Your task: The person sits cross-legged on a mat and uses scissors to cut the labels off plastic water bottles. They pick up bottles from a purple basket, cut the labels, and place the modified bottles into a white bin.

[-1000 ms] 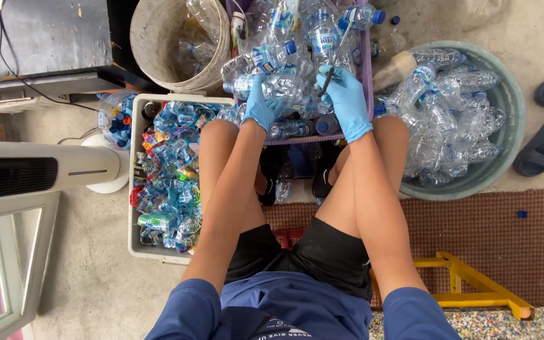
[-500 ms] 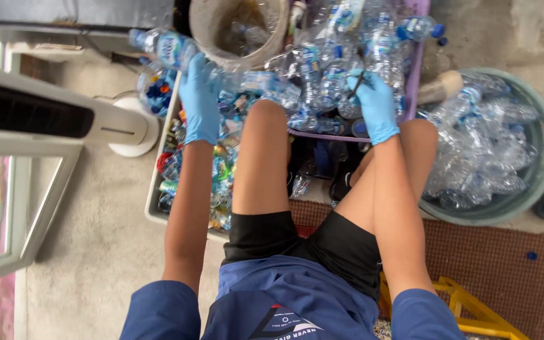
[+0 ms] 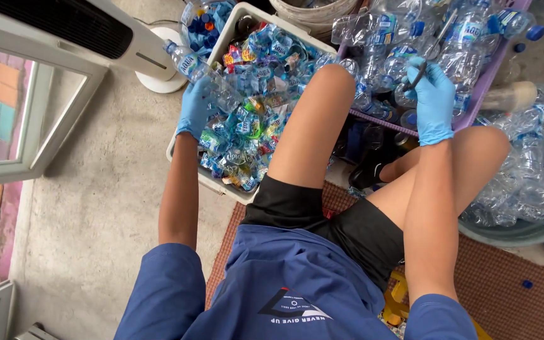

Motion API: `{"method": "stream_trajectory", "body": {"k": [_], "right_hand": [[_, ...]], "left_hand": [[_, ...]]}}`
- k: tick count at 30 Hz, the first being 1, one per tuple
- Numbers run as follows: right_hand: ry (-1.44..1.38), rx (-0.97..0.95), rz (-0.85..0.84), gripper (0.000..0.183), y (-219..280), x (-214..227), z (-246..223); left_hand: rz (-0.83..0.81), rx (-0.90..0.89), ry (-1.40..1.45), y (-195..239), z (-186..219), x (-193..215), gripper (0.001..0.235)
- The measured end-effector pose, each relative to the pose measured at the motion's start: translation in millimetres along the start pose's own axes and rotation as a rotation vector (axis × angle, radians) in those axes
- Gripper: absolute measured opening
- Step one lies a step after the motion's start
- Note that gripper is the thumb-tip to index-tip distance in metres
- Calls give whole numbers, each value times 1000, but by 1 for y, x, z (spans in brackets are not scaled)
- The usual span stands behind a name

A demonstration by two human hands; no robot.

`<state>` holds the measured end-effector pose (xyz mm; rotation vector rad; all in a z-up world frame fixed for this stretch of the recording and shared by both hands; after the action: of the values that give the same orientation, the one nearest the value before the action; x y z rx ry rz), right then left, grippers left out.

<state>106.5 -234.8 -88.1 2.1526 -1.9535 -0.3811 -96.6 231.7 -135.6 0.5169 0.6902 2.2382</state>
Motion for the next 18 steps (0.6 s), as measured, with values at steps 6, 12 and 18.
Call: {"method": "stream_trajectory", "body": {"k": [6, 12, 18], "right_hand": [[-48, 213, -201, 22, 18, -27, -13], [-42, 125, -116, 26, 24, -27, -14], [-188, 225, -186, 32, 12, -13, 1]], "left_hand": [[-99, 47, 182, -7, -1, 21, 35], [-206, -356, 141, 49, 49, -16, 32], [-491, -559, 288, 120, 99, -142, 42]]}}
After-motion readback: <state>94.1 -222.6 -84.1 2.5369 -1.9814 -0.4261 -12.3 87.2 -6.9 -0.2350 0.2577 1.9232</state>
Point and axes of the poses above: each hand's wrist, its own y-axis away from the middle knuckle, its own x-axis out of the back of the hand, z = x × y, the point moved 2 cm from there along -y, towards the middle knuckle, and after that the axes turned 7 degrees about -y, right-handed, at the moved point
